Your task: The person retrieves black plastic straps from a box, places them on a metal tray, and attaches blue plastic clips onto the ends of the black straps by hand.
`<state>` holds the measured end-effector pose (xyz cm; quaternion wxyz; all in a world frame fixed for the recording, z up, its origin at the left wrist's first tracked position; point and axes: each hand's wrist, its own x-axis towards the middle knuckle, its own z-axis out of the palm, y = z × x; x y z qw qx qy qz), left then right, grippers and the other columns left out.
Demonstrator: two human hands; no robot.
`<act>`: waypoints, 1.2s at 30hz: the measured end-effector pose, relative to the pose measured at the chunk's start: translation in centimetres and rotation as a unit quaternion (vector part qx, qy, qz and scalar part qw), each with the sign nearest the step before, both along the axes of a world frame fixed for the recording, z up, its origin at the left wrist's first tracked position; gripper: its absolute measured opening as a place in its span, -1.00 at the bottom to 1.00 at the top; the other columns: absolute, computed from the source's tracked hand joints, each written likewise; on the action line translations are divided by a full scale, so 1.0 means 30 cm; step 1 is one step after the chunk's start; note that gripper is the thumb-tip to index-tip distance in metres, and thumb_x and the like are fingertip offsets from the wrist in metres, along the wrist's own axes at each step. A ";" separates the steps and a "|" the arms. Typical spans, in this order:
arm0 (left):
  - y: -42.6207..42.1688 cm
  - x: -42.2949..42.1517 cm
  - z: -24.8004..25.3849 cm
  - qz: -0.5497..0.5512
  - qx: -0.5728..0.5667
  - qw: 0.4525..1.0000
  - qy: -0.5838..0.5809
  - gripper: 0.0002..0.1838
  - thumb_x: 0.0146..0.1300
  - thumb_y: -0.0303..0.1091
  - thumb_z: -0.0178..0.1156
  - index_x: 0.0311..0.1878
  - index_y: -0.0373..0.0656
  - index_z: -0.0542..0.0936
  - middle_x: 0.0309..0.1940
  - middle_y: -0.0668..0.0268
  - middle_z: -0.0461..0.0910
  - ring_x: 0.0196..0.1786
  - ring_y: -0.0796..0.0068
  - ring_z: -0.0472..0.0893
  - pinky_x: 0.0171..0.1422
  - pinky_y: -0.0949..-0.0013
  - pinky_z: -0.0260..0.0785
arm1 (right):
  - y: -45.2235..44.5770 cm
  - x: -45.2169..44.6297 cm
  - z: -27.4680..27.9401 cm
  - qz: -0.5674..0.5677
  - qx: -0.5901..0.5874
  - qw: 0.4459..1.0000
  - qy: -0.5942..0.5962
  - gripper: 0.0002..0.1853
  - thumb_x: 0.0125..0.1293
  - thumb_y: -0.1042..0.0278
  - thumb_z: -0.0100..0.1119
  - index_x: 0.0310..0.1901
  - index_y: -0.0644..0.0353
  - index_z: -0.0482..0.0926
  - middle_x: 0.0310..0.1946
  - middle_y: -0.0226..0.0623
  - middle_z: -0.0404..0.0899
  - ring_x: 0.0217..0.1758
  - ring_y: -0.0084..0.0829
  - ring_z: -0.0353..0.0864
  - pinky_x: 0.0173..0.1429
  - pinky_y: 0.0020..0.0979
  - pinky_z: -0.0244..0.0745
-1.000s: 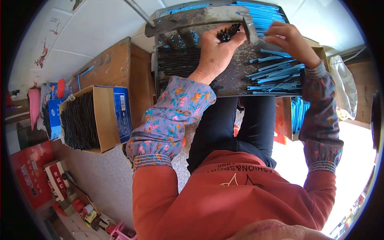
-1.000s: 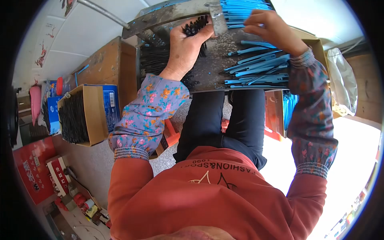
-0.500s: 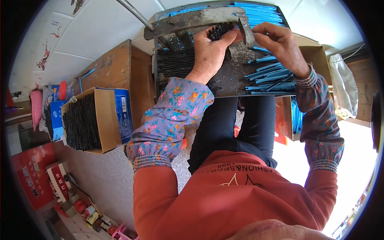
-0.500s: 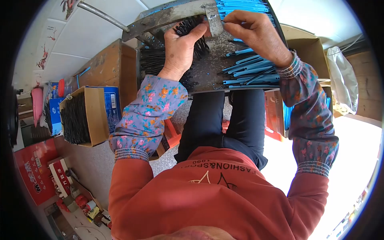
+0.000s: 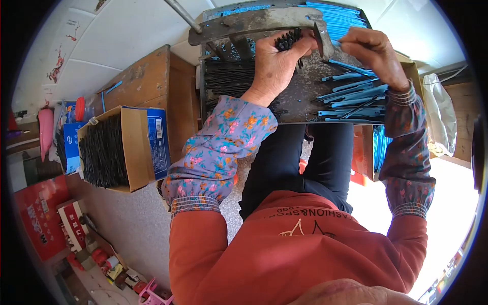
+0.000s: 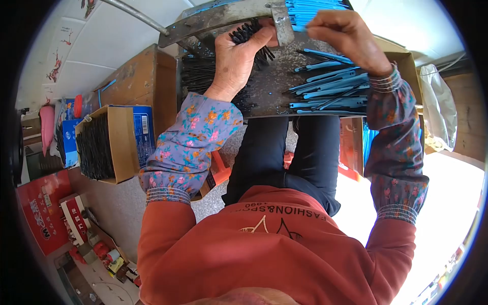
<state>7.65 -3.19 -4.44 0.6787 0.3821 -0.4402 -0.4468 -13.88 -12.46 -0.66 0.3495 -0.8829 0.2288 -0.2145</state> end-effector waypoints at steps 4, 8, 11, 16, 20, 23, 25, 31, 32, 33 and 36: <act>-0.004 -0.015 0.004 -0.014 -0.008 1.000 0.003 -0.89 0.17 -0.55 0.23 -0.26 -0.36 0.66 -0.41 0.25 0.70 -0.38 0.58 0.62 -0.23 0.57 0.50 | -0.069 -0.028 -0.050 -0.013 -0.017 0.997 0.078 -0.91 0.23 0.51 0.19 -0.24 0.31 0.60 -0.41 -0.36 0.47 -0.47 -0.49 0.34 -0.34 -0.47 0.30; 0.009 -0.009 0.009 -0.008 -0.012 0.996 -0.093 -0.89 0.19 -0.53 0.22 -0.24 -0.34 0.66 -0.41 0.28 0.70 -0.37 0.60 0.61 -0.19 0.56 0.50 | -0.104 0.025 -0.161 -0.023 -0.362 0.931 0.035 -0.90 0.16 0.54 0.21 -0.28 0.32 0.58 -0.35 -0.30 0.50 -0.44 -0.34 0.40 -0.28 -0.36 0.39; 0.015 0.000 0.010 -0.020 -0.024 0.997 -0.070 -0.89 0.22 -0.52 0.20 -0.23 -0.32 0.67 -0.41 0.29 0.70 -0.37 0.60 0.60 -0.17 0.56 0.49 | -0.076 0.044 -0.158 -0.050 -0.368 0.920 0.128 -0.89 0.09 0.56 0.22 -0.31 0.32 0.58 -0.28 -0.26 0.52 -0.38 -0.23 0.43 -0.21 -0.29 0.43; 0.016 -0.009 -0.001 -0.026 -0.024 0.998 -0.046 -0.90 0.22 -0.52 0.20 -0.25 -0.32 0.66 -0.41 0.27 0.69 -0.37 0.59 0.61 -0.17 0.56 0.49 | -0.097 0.058 -0.143 -0.026 -0.361 0.914 0.182 -0.89 0.07 0.56 0.23 -0.33 0.32 0.57 -0.32 -0.27 0.53 -0.42 -0.30 0.44 -0.27 -0.34 0.43; 0.006 0.000 0.006 -0.020 -0.021 0.999 -0.013 -0.91 0.21 -0.53 0.21 -0.27 -0.34 0.65 -0.41 0.25 0.69 -0.38 0.57 0.62 -0.18 0.55 0.49 | -0.063 0.040 -0.022 -0.028 -0.259 0.959 0.113 -0.91 0.13 0.53 0.23 -0.31 0.31 0.58 -0.41 -0.33 0.51 -0.49 -0.45 0.40 -0.36 -0.44 0.37; 0.010 -0.002 -0.005 -0.014 -0.010 1.000 0.026 -0.92 0.21 -0.53 0.22 -0.28 -0.34 0.64 -0.41 0.23 0.70 -0.39 0.56 0.62 -0.20 0.55 0.49 | 0.004 0.027 0.026 -0.037 -0.146 0.988 0.046 -0.91 0.19 0.50 0.23 -0.27 0.30 0.59 -0.48 -0.38 0.49 -0.54 -0.56 0.36 -0.43 -0.52 0.32; 0.007 -0.001 0.003 -0.009 -0.010 1.000 -0.017 -0.93 0.21 -0.54 0.22 -0.29 -0.35 0.63 -0.41 0.22 0.70 -0.39 0.55 0.63 -0.20 0.55 0.49 | 0.056 0.055 0.008 -0.053 -0.036 0.997 -0.036 -0.88 0.25 0.46 0.23 -0.22 0.30 0.62 -0.52 -0.39 0.46 -0.55 -0.58 0.33 -0.42 -0.57 0.32; 0.010 -0.003 -0.008 -0.014 -0.017 1.000 -0.014 -0.93 0.21 -0.56 0.20 -0.29 -0.37 0.63 -0.42 0.21 0.69 -0.39 0.53 0.64 -0.22 0.55 0.49 | 0.093 0.057 -0.012 -0.077 0.273 0.953 -0.106 -0.82 0.33 0.36 0.21 -0.14 0.27 0.65 -0.56 -0.43 0.44 -0.55 -0.64 0.31 -0.40 -0.64 0.30; 0.007 -0.001 -0.008 -0.019 -0.022 1.000 0.002 -0.93 0.21 -0.57 0.19 -0.29 -0.37 0.63 -0.42 0.21 0.69 -0.40 0.53 0.64 -0.23 0.55 0.48 | 0.090 0.057 -0.008 -0.080 0.334 0.934 -0.100 -0.81 0.35 0.34 0.21 -0.13 0.27 0.65 -0.56 -0.44 0.44 -0.55 -0.65 0.31 -0.40 -0.64 0.29; 0.004 0.001 -0.003 -0.019 -0.022 1.000 0.002 -0.93 0.21 -0.57 0.19 -0.29 -0.37 0.63 -0.42 0.21 0.69 -0.40 0.53 0.64 -0.23 0.55 0.48 | 0.087 0.062 -0.004 -0.080 0.334 0.934 -0.100 -0.81 0.35 0.34 0.21 -0.13 0.27 0.65 -0.56 -0.44 0.44 -0.55 -0.65 0.31 -0.40 -0.64 0.29; 0.011 0.002 0.008 -0.019 -0.002 0.999 -0.036 -0.91 0.25 -0.53 0.17 -0.34 -0.31 0.63 -0.45 0.29 0.65 -0.40 0.56 0.55 -0.18 0.55 0.40 | 0.093 0.091 0.001 -0.065 0.202 0.970 -0.121 -0.81 0.34 0.33 0.22 -0.16 0.27 0.65 -0.54 -0.43 0.45 -0.53 -0.65 0.35 -0.40 -0.61 0.31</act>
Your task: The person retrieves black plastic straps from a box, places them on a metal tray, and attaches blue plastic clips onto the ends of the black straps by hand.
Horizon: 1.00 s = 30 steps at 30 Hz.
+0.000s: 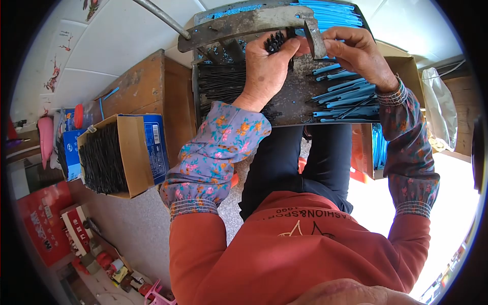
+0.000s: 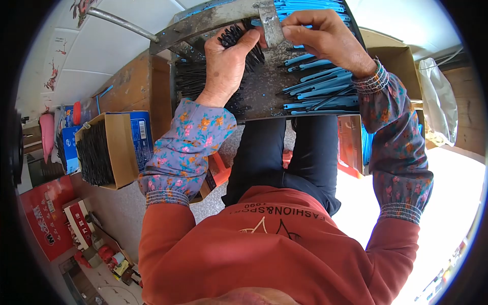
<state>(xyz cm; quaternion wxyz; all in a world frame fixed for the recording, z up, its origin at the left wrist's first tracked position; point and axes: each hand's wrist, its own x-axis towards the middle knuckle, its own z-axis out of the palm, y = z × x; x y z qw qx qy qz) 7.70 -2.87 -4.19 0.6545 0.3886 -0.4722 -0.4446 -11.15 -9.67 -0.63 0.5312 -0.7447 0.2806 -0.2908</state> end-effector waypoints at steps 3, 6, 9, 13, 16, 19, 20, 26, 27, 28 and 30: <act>-0.002 0.003 -0.004 0.001 0.009 1.000 -0.013 -0.91 0.25 -0.53 0.17 -0.33 -0.31 0.64 -0.46 0.29 0.65 -0.40 0.56 0.55 -0.18 0.56 0.40 | -0.016 0.017 0.010 0.028 -0.063 0.997 -0.020 -0.83 0.33 0.34 0.22 -0.19 0.28 0.64 -0.52 -0.43 0.45 -0.51 -0.65 0.33 -0.39 -0.60 0.29; 0.000 0.003 -0.011 0.006 0.009 1.000 -0.006 -0.91 0.22 -0.56 0.19 -0.26 -0.36 0.65 -0.44 0.24 0.69 -0.40 0.55 0.63 -0.23 0.57 0.48 | -0.050 0.027 0.019 0.102 -0.109 0.987 -0.052 -0.87 0.32 0.40 0.21 -0.23 0.30 0.62 -0.47 -0.45 0.43 -0.47 -0.67 0.28 -0.38 -0.60 0.22; 0.000 -0.003 -0.017 0.016 0.003 1.000 -0.002 -0.90 0.22 -0.55 0.21 -0.24 -0.35 0.65 -0.45 0.25 0.68 -0.40 0.56 0.62 -0.23 0.57 0.48 | -0.082 -0.044 0.002 0.067 -0.165 0.984 0.008 -0.88 0.31 0.42 0.21 -0.27 0.31 0.61 -0.45 -0.44 0.43 -0.46 -0.63 0.28 -0.34 -0.56 0.23; 0.008 -0.008 -0.009 0.017 0.001 1.000 0.000 -0.89 0.21 -0.53 0.23 -0.23 -0.33 0.66 -0.46 0.26 0.68 -0.40 0.58 0.61 -0.23 0.58 0.47 | -0.105 -0.116 -0.019 0.044 -0.234 0.964 0.116 -0.88 0.29 0.43 0.21 -0.29 0.32 0.60 -0.44 -0.41 0.43 -0.45 -0.56 0.30 -0.30 -0.52 0.27; 0.007 -0.017 0.012 -0.006 0.015 1.000 -0.024 -0.89 0.19 -0.50 0.26 -0.23 -0.33 0.66 -0.47 0.28 0.67 -0.40 0.60 0.60 -0.23 0.58 0.46 | -0.106 -0.140 -0.055 0.118 -0.294 0.922 0.223 -0.88 0.28 0.42 0.22 -0.30 0.31 0.60 -0.44 -0.37 0.44 -0.45 -0.51 0.32 -0.28 -0.50 0.30; 0.020 -0.012 -0.003 -0.011 0.012 1.000 -0.012 -0.89 0.20 -0.51 0.26 -0.24 -0.33 0.66 -0.47 0.28 0.67 -0.41 0.60 0.59 -0.23 0.59 0.45 | -0.148 -0.117 -0.153 0.038 -0.451 0.863 0.224 -0.88 0.26 0.42 0.23 -0.28 0.31 0.59 -0.43 -0.36 0.45 -0.44 -0.48 0.34 -0.27 -0.49 0.32; 0.015 -0.006 -0.002 -0.013 0.006 1.000 -0.007 -0.89 0.20 -0.51 0.25 -0.24 -0.33 0.66 -0.47 0.28 0.67 -0.41 0.61 0.59 -0.23 0.59 0.45 | -0.174 -0.106 -0.174 -0.004 -0.528 0.820 0.222 -0.87 0.26 0.42 0.23 -0.28 0.31 0.59 -0.42 -0.35 0.46 -0.44 -0.46 0.35 -0.27 -0.49 0.33; 0.022 -0.007 0.024 -0.003 -0.014 0.999 -0.041 -0.92 0.21 -0.53 0.20 -0.30 -0.34 0.65 -0.48 0.29 0.67 -0.41 0.59 0.59 -0.23 0.58 0.45 | -0.179 -0.094 -0.163 -0.006 -0.589 0.765 0.262 -0.88 0.27 0.44 0.21 -0.23 0.30 0.57 -0.45 -0.36 0.47 -0.45 -0.51 0.36 -0.32 -0.52 0.33; 0.018 -0.008 0.021 -0.003 -0.014 0.999 -0.042 -0.92 0.21 -0.53 0.20 -0.30 -0.34 0.65 -0.48 0.29 0.67 -0.41 0.59 0.59 -0.23 0.58 0.45 | -0.162 -0.088 -0.145 -0.007 -0.588 0.765 0.262 -0.88 0.27 0.44 0.21 -0.23 0.30 0.57 -0.45 -0.36 0.47 -0.45 -0.51 0.36 -0.32 -0.52 0.33; 0.012 -0.009 0.015 0.007 -0.014 1.000 -0.026 -0.92 0.21 -0.54 0.19 -0.31 -0.34 0.65 -0.48 0.29 0.67 -0.41 0.59 0.59 -0.23 0.58 0.45 | -0.129 -0.072 -0.103 -0.016 -0.511 0.830 0.220 -0.89 0.28 0.45 0.20 -0.24 0.30 0.57 -0.46 -0.38 0.46 -0.47 -0.54 0.35 -0.35 -0.54 0.31; 0.007 -0.015 0.000 0.028 -0.011 1.000 0.006 -0.91 0.22 -0.55 0.17 -0.33 -0.35 0.64 -0.48 0.29 0.68 -0.41 0.58 0.59 -0.24 0.58 0.45 | -0.044 -0.041 -0.023 -0.031 -0.336 0.932 0.130 -0.91 0.29 0.47 0.18 -0.24 0.29 0.57 -0.49 -0.40 0.45 -0.50 -0.59 0.32 -0.40 -0.58 0.26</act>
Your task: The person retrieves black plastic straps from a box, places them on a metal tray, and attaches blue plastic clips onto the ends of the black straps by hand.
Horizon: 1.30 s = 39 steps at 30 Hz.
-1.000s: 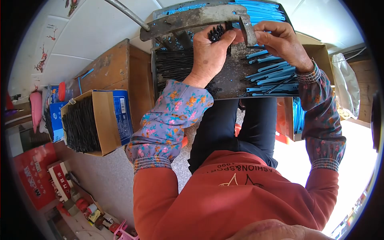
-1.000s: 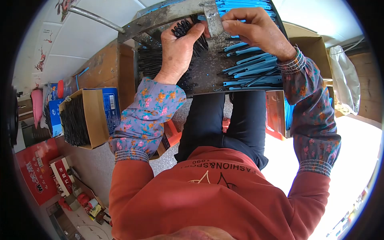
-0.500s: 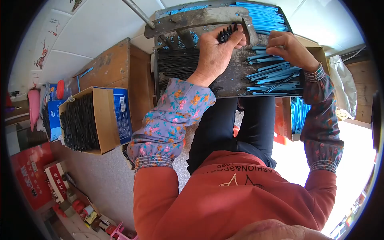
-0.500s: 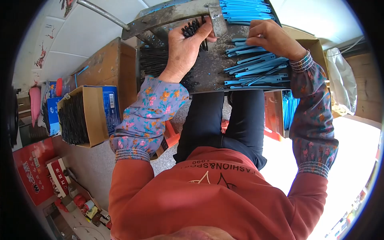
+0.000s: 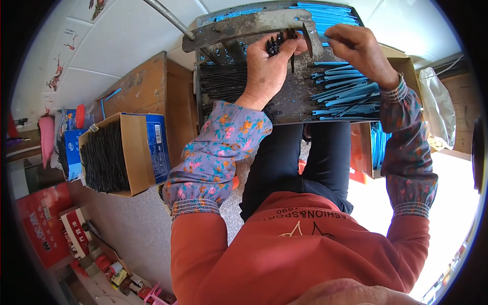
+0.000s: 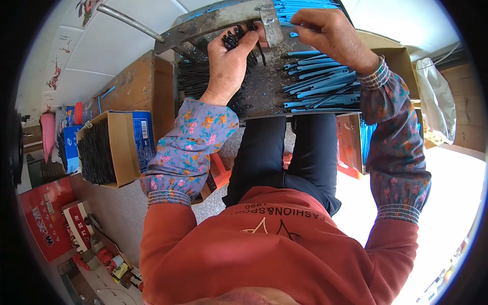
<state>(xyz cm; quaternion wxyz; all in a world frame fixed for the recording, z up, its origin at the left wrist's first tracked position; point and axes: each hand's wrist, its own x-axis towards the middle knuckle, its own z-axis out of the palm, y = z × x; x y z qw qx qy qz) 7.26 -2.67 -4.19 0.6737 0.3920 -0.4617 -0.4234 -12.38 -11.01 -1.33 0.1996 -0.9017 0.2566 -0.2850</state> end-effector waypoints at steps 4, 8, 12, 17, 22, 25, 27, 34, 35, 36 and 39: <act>-0.009 0.007 -0.004 0.001 -0.003 1.000 -0.029 -0.92 0.24 -0.56 0.16 -0.32 -0.33 0.63 -0.46 0.29 0.65 -0.39 0.56 0.56 -0.20 0.55 0.43 | 0.071 0.054 0.012 -0.012 0.196 0.972 -0.127 -0.92 0.29 0.48 0.18 -0.25 0.28 0.60 -0.53 -0.42 0.45 -0.56 -0.64 0.28 -0.44 -0.62 0.24; -0.016 0.019 -0.022 -0.003 -0.008 0.998 -0.061 -0.92 0.25 -0.55 0.16 -0.31 -0.31 0.63 -0.44 0.29 0.64 -0.37 0.55 0.55 -0.18 0.54 0.42 | 0.057 0.073 0.008 0.005 0.260 0.953 -0.158 -0.92 0.30 0.48 0.18 -0.25 0.27 0.63 -0.56 -0.45 0.44 -0.60 -0.67 0.25 -0.46 -0.65 0.21; -0.024 0.010 -0.038 -0.007 -0.031 0.999 -0.022 -0.90 0.22 -0.54 0.17 -0.33 -0.34 0.65 -0.47 0.29 0.68 -0.40 0.58 0.59 -0.26 0.58 0.42 | 0.010 0.042 0.052 0.064 0.139 0.987 -0.043 -0.94 0.29 0.50 0.17 -0.27 0.27 0.61 -0.57 -0.52 0.38 -0.57 -0.72 0.20 -0.46 -0.68 0.10; -0.011 0.009 -0.020 -0.004 -0.020 1.000 -0.008 -0.89 0.23 -0.51 0.19 -0.29 -0.34 0.66 -0.46 0.28 0.68 -0.39 0.59 0.60 -0.23 0.58 0.44 | -0.014 -0.027 0.068 0.005 0.273 0.962 -0.030 -0.92 0.31 0.50 0.14 -0.33 0.28 0.59 -0.54 -0.48 0.39 -0.57 -0.68 0.21 -0.46 -0.64 0.12; -0.008 -0.013 -0.011 -0.020 -0.004 0.999 -0.025 -0.89 0.24 -0.49 0.20 -0.26 -0.33 0.65 -0.44 0.28 0.69 -0.38 0.60 0.60 -0.19 0.57 0.47 | -0.148 -0.078 -0.093 0.073 -0.103 0.992 0.029 -0.91 0.34 0.49 0.10 -0.31 0.28 0.57 -0.50 -0.43 0.43 -0.57 -0.63 0.23 -0.46 -0.61 0.14; -0.009 0.000 -0.018 -0.023 -0.012 1.000 0.000 -0.89 0.24 -0.49 0.20 -0.24 -0.34 0.65 -0.42 0.27 0.69 -0.37 0.59 0.61 -0.17 0.55 0.49 | -0.171 -0.044 -0.145 0.029 -0.325 0.940 0.104 -0.93 0.32 0.51 0.11 -0.28 0.29 0.56 -0.47 -0.38 0.44 -0.55 -0.57 0.25 -0.44 -0.58 0.17; -0.008 0.013 -0.021 -0.015 -0.013 1.000 0.008 -0.88 0.24 -0.49 0.20 -0.24 -0.34 0.65 -0.41 0.27 0.69 -0.37 0.59 0.61 -0.16 0.55 0.50 | -0.168 -0.026 -0.146 0.021 -0.395 0.910 0.125 -0.94 0.31 0.52 0.11 -0.27 0.29 0.56 -0.47 -0.36 0.44 -0.54 -0.55 0.26 -0.43 -0.56 0.18; -0.017 0.002 -0.021 -0.009 -0.001 1.000 -0.004 -0.90 0.22 -0.53 0.20 -0.25 -0.34 0.65 -0.42 0.26 0.70 -0.38 0.58 0.62 -0.18 0.54 0.51 | 0.085 0.056 0.019 -0.009 0.151 0.984 -0.093 -0.95 0.30 0.54 0.11 -0.27 0.28 0.56 -0.51 -0.36 0.43 -0.56 -0.53 0.27 -0.44 -0.53 0.23; -0.015 0.004 -0.020 -0.005 -0.002 1.000 -0.006 -0.90 0.21 -0.54 0.20 -0.25 -0.34 0.65 -0.42 0.26 0.70 -0.38 0.58 0.62 -0.19 0.55 0.51 | 0.098 0.073 0.010 -0.019 0.218 0.967 -0.131 -0.95 0.29 0.53 0.12 -0.30 0.27 0.57 -0.53 -0.36 0.44 -0.57 -0.52 0.29 -0.45 -0.51 0.24; -0.013 0.007 -0.018 0.000 -0.003 1.000 -0.008 -0.90 0.21 -0.54 0.20 -0.25 -0.34 0.65 -0.42 0.26 0.70 -0.38 0.58 0.62 -0.19 0.55 0.51 | 0.102 0.082 0.006 -0.028 0.284 0.944 -0.167 -0.94 0.29 0.53 0.13 -0.32 0.26 0.58 -0.54 -0.35 0.44 -0.58 -0.52 0.30 -0.46 -0.49 0.25; -0.015 0.016 -0.013 0.003 0.004 1.000 -0.020 -0.90 0.20 -0.54 0.21 -0.26 -0.34 0.65 -0.43 0.27 0.69 -0.39 0.59 0.61 -0.22 0.57 0.50 | 0.035 0.072 0.038 0.031 0.138 0.986 -0.085 -0.95 0.29 0.53 0.14 -0.30 0.29 0.58 -0.51 -0.38 0.45 -0.57 -0.55 0.28 -0.45 -0.54 0.23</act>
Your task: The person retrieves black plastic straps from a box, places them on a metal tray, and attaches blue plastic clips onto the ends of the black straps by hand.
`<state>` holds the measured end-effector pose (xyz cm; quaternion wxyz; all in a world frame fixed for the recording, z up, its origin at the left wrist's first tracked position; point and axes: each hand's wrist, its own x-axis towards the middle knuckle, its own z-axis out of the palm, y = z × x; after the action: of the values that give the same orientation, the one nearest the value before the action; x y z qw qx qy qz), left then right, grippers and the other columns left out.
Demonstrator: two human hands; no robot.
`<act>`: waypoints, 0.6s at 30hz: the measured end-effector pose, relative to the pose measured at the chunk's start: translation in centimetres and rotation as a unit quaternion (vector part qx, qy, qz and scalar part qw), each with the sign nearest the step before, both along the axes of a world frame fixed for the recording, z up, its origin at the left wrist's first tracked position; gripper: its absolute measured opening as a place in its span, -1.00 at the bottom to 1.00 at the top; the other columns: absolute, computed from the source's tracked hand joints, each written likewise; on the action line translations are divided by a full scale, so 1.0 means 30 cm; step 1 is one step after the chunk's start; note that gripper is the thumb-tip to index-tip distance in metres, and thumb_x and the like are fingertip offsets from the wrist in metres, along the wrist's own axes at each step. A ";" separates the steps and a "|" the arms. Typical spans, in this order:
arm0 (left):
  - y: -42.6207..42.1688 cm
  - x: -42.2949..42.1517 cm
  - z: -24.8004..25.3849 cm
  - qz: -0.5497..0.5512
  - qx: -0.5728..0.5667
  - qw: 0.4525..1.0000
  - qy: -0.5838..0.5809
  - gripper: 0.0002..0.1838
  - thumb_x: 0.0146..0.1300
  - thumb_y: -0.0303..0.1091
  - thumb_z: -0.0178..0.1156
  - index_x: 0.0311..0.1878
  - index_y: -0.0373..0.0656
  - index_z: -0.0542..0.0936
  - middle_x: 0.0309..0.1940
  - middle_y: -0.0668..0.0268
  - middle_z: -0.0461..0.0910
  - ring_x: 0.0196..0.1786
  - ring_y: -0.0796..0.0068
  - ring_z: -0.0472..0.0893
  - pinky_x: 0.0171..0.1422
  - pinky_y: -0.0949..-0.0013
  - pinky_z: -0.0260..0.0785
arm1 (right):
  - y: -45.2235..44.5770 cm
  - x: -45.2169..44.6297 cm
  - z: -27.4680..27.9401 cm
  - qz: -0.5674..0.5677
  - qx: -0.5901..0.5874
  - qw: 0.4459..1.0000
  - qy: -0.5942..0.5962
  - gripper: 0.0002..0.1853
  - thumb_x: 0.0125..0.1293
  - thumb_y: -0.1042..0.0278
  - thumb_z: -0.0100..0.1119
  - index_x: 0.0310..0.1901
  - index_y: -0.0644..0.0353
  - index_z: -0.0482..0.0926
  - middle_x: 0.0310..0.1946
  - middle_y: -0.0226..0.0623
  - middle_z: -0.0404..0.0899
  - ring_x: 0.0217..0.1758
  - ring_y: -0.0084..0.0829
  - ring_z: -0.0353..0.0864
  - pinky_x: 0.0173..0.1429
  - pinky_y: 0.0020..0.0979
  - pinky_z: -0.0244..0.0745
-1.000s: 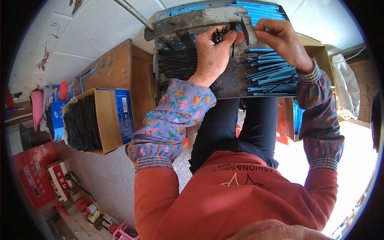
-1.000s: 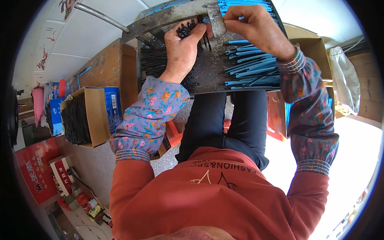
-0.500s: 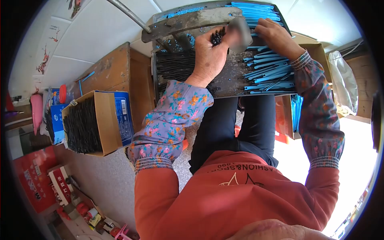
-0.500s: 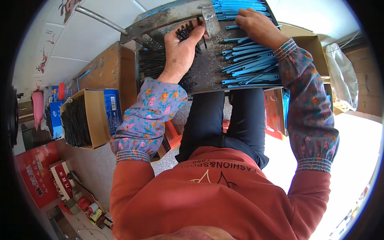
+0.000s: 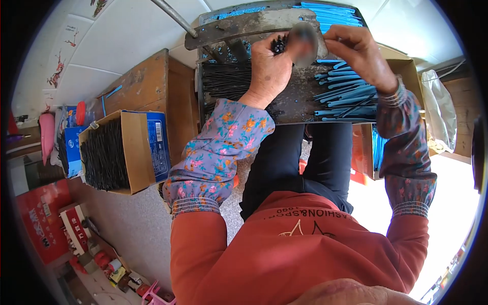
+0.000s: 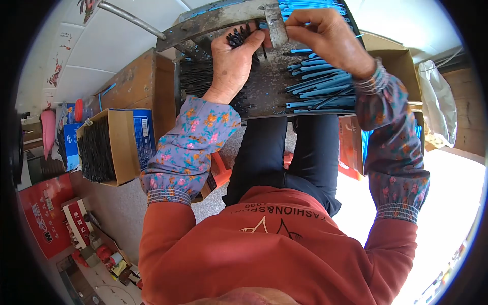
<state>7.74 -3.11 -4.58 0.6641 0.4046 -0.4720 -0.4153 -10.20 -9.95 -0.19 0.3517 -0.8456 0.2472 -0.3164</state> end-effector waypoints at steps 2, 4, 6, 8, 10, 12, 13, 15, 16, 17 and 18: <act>0.002 -0.002 -0.003 -0.003 0.009 1.000 -0.012 -0.91 0.19 -0.54 0.22 -0.26 -0.35 0.65 -0.44 0.28 0.69 -0.40 0.60 0.60 -0.24 0.59 0.48 | -0.037 -0.024 0.009 0.050 -0.157 0.984 0.070 -0.95 0.29 0.53 0.15 -0.28 0.31 0.57 -0.49 -0.41 0.45 -0.55 -0.58 0.25 -0.43 -0.59 0.22; -0.005 -0.014 -0.006 -0.010 0.003 1.000 -0.006 -0.91 0.19 -0.54 0.22 -0.26 -0.35 0.65 -0.45 0.29 0.69 -0.41 0.60 0.59 -0.24 0.59 0.48 | -0.039 -0.056 0.002 0.028 -0.111 0.992 0.060 -0.95 0.28 0.53 0.16 -0.28 0.31 0.58 -0.47 -0.40 0.46 -0.53 -0.56 0.28 -0.41 -0.57 0.25; -0.008 -0.017 -0.009 -0.007 -0.009 1.000 0.008 -0.90 0.19 -0.53 0.23 -0.27 -0.36 0.65 -0.45 0.30 0.68 -0.42 0.61 0.58 -0.25 0.60 0.47 | -0.047 -0.073 -0.008 0.000 -0.020 0.999 0.040 -0.95 0.25 0.53 0.19 -0.29 0.31 0.59 -0.43 -0.37 0.47 -0.48 -0.52 0.33 -0.36 -0.54 0.29; 0.001 -0.002 -0.009 0.000 -0.015 1.000 0.012 -0.90 0.19 -0.53 0.23 -0.27 -0.36 0.65 -0.46 0.31 0.68 -0.42 0.62 0.57 -0.25 0.60 0.46 | -0.060 -0.090 -0.039 -0.008 0.026 0.999 0.027 -0.95 0.24 0.53 0.20 -0.29 0.31 0.59 -0.42 -0.35 0.47 -0.46 -0.50 0.36 -0.33 -0.52 0.32; 0.013 -0.008 -0.006 -0.006 0.003 1.000 0.017 -0.90 0.19 -0.52 0.23 -0.28 -0.36 0.65 -0.46 0.33 0.67 -0.43 0.63 0.56 -0.24 0.60 0.45 | -0.079 -0.144 -0.110 0.041 -0.076 0.990 0.113 -0.94 0.22 0.52 0.21 -0.28 0.29 0.59 -0.37 -0.34 0.47 -0.40 -0.46 0.39 -0.27 -0.47 0.35; 0.000 -0.018 0.003 -0.014 0.014 1.000 0.023 -0.90 0.19 -0.51 0.23 -0.28 -0.36 0.65 -0.47 0.35 0.67 -0.44 0.64 0.55 -0.23 0.60 0.45 | -0.115 -0.173 -0.136 0.086 -0.182 0.959 0.199 -0.93 0.20 0.51 0.22 -0.28 0.27 0.58 -0.32 -0.32 0.47 -0.33 -0.41 0.42 -0.21 -0.42 0.39; 0.001 -0.021 -0.001 -0.014 0.015 0.999 0.024 -0.90 0.19 -0.51 0.23 -0.28 -0.36 0.65 -0.47 0.35 0.67 -0.44 0.64 0.55 -0.23 0.60 0.45 | -0.131 -0.168 -0.145 0.086 -0.181 0.959 0.200 -0.93 0.20 0.51 0.22 -0.28 0.27 0.58 -0.32 -0.32 0.47 -0.33 -0.41 0.42 -0.21 -0.42 0.39; 0.013 -0.019 -0.010 -0.011 0.017 0.999 0.025 -0.89 0.20 -0.51 0.23 -0.28 -0.36 0.65 -0.47 0.35 0.67 -0.44 0.64 0.54 -0.22 0.59 0.45 | -0.152 -0.131 -0.178 0.015 -0.280 0.948 0.151 -0.94 0.22 0.51 0.20 -0.28 0.26 0.55 -0.31 -0.32 0.44 -0.31 -0.39 0.41 -0.17 -0.38 0.40; 0.011 -0.019 -0.005 -0.012 0.014 1.000 0.023 -0.89 0.21 -0.50 0.23 -0.27 -0.36 0.65 -0.47 0.35 0.67 -0.44 0.64 0.54 -0.22 0.59 0.45 | -0.160 -0.116 -0.180 -0.025 -0.331 0.935 0.125 -0.94 0.23 0.50 0.19 -0.28 0.26 0.54 -0.30 -0.32 0.43 -0.29 -0.38 0.41 -0.15 -0.35 0.40; 0.002 -0.020 0.005 -0.014 0.008 1.000 0.021 -0.89 0.21 -0.50 0.23 -0.27 -0.36 0.66 -0.47 0.36 0.67 -0.44 0.64 0.54 -0.21 0.59 0.45 | -0.164 -0.117 -0.176 -0.048 -0.359 0.926 0.111 -0.94 0.24 0.50 0.19 -0.28 0.25 0.53 -0.30 -0.32 0.42 -0.29 -0.38 0.41 -0.14 -0.34 0.41; -0.002 -0.019 0.013 -0.018 0.005 1.000 0.017 -0.89 0.21 -0.50 0.23 -0.27 -0.36 0.66 -0.47 0.36 0.67 -0.44 0.64 0.54 -0.21 0.59 0.45 | -0.170 -0.119 -0.173 -0.072 -0.385 0.915 0.097 -0.94 0.24 0.50 0.18 -0.28 0.25 0.52 -0.29 -0.32 0.42 -0.28 -0.38 0.41 -0.13 -0.33 0.41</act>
<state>7.16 -3.17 -4.18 0.6623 0.3922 -0.4656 -0.4367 -13.78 -15.05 -5.38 -0.0510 -0.9222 0.1989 -0.3277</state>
